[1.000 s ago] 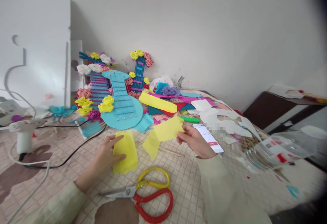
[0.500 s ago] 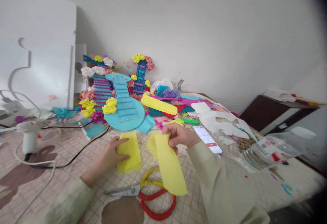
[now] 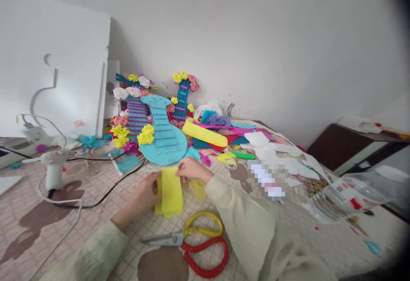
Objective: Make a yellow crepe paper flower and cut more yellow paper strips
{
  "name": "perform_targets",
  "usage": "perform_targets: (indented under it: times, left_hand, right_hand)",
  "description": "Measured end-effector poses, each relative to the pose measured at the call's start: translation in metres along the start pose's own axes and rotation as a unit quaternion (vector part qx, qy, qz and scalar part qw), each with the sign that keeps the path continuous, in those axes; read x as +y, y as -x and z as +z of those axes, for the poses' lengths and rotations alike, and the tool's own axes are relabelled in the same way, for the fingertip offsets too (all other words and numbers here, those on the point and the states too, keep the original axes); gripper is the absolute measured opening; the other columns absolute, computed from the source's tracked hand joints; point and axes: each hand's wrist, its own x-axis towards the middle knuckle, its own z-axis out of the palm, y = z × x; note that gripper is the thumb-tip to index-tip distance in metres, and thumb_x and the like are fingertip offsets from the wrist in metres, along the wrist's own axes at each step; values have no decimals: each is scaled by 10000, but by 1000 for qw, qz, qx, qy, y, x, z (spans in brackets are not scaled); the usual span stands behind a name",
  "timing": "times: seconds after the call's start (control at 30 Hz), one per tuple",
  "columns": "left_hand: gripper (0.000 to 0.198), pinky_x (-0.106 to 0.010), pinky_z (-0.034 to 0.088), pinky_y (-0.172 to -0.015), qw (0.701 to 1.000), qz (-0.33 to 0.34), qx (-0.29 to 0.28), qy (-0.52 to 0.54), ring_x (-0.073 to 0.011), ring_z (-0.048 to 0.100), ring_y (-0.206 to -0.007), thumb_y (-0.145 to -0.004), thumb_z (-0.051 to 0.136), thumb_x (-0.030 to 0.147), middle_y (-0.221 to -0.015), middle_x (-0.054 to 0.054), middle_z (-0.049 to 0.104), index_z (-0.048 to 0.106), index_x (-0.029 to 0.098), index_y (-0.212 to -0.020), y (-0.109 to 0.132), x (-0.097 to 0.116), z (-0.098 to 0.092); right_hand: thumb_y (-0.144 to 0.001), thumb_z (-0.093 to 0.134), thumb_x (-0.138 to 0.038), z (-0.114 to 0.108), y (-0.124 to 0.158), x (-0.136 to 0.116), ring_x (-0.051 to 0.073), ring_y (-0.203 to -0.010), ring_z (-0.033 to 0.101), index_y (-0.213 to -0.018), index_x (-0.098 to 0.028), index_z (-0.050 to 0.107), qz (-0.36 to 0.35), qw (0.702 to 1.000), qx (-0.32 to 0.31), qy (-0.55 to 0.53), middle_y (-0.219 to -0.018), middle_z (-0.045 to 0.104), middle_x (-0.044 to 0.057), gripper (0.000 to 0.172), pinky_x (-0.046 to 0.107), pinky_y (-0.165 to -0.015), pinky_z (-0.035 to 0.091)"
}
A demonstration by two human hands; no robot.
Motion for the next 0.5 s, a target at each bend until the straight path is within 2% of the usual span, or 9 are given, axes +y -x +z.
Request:
perform_targets:
  times: [0.17,0.23,0.3,0.4,0.5]
  left_hand:
    - [334,-373,506,-694,997,-24,18,73,-242,635,-766,-742,415,293,-785,-53,679,648,173,-948,-5,-2,-10]
    - [287,-374,504,-695,995,-38,31,82,-246,636,-786,-778,444,335,-767,-45,684,661,185,-891,-7,-5,-11]
    - [247,-368,504,-686,994,-52,38,83,-226,635,-770,-772,549,348,-803,-39,682,643,172,-918,-7,-8,-9]
    - [250,-372,502,-690,994,-67,41,78,-178,618,-716,-777,624,297,-809,-18,652,604,143,-973,-6,-15,-4]
    - [219,-391,500,-731,991,-68,49,100,-172,612,-762,-813,595,284,-871,-28,639,591,144,-982,-6,-19,-2]
  right_hand:
    - [-884,543,-275,9,-2,-2,104,-610,588,-925,-116,586,-7,1000,15,19,-771,613,0,170,265,-587,513]
    - [-879,548,-278,13,-4,-2,100,-581,584,-878,-114,591,-13,999,32,18,-716,609,-13,170,263,-583,507]
    - [-839,599,-275,12,-3,-3,95,-527,571,-851,-118,596,-23,998,52,14,-636,595,-33,158,250,-567,490]
    - [-763,666,-288,1,8,-6,97,-520,559,-882,-127,602,-41,992,118,12,-630,595,-22,210,224,-554,444]
    - [-786,619,-321,-21,32,-7,110,-603,559,-885,-141,603,-59,980,190,10,-744,608,20,207,217,-561,405]
